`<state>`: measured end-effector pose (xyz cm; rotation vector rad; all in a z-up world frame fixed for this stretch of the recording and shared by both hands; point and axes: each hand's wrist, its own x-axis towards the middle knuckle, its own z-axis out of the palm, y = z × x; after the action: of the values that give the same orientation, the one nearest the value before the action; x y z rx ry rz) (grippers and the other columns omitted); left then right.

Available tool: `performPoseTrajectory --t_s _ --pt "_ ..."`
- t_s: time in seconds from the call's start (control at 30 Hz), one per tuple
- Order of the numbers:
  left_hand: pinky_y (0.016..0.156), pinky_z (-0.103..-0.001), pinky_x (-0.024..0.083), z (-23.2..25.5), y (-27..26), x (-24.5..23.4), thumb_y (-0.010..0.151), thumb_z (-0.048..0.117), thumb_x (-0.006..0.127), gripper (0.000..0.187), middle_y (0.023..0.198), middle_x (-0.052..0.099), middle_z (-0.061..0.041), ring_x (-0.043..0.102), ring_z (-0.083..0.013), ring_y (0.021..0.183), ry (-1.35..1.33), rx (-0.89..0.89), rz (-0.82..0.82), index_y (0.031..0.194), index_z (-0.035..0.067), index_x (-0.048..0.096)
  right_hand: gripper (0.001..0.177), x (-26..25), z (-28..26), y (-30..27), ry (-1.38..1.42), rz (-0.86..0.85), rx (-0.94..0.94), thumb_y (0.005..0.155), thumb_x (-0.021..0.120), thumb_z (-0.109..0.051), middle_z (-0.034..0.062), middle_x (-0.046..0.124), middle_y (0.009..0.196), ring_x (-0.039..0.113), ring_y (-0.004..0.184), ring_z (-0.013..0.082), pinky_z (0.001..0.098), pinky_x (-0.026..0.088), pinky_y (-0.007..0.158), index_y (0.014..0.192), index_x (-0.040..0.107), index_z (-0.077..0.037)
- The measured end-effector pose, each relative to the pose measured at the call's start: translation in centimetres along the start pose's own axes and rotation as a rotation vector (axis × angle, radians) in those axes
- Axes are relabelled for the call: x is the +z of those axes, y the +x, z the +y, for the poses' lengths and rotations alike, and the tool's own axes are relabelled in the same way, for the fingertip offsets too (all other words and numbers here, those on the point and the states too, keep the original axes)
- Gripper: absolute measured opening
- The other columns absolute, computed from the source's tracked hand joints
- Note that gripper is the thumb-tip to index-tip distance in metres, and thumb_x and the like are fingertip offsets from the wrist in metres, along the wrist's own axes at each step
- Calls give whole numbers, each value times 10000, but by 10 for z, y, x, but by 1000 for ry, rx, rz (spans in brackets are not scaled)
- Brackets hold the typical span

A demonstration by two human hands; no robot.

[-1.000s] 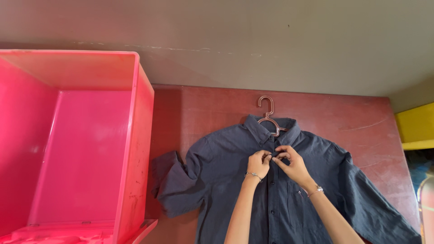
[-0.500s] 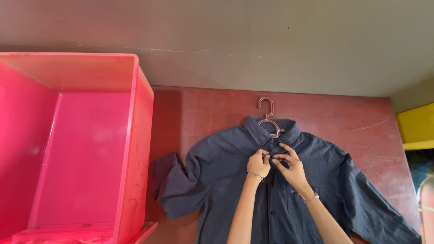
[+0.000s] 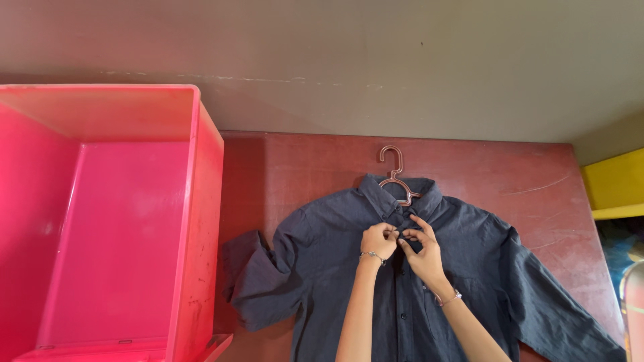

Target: The person smooths and folds a dark gray shirt on a table, then places it on a hanger and hangs it on a clothing rack. Finally, the person closes a pink plastic drawer.

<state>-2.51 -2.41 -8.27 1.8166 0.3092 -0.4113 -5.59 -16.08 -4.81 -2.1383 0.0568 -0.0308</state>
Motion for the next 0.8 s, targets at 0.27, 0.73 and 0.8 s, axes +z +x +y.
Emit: performPoseTrajectory --t_s 0.27,0.73,0.8 --pt "651 -281 577 6 -10 -4 847 89 763 169 837 794 -87 755 -135 689 -190 -10 14 1014 63 759 207 -5 0 2 67 -62 13 844 708 27 78 509 1494 641 1053 168 313 522 942 1050 725 26" --pt "690 -351 560 21 -23 -3 831 118 767 149 818 778 -72 749 -221 760 -37 -6 113 970 106 714 155 -14 8 8 55 -117 68 869 633 74 46 577 1478 637 1099 175 333 511 920 956 741 4" --pt "688 -355 561 24 -24 -6 810 126 784 165 791 766 -77 745 -229 750 -29 -1 133 950 104 699 139 -14 8 6 48 -105 19 857 627 92 62 569 1475 600 1211 200 339 481 997 914 721 7"
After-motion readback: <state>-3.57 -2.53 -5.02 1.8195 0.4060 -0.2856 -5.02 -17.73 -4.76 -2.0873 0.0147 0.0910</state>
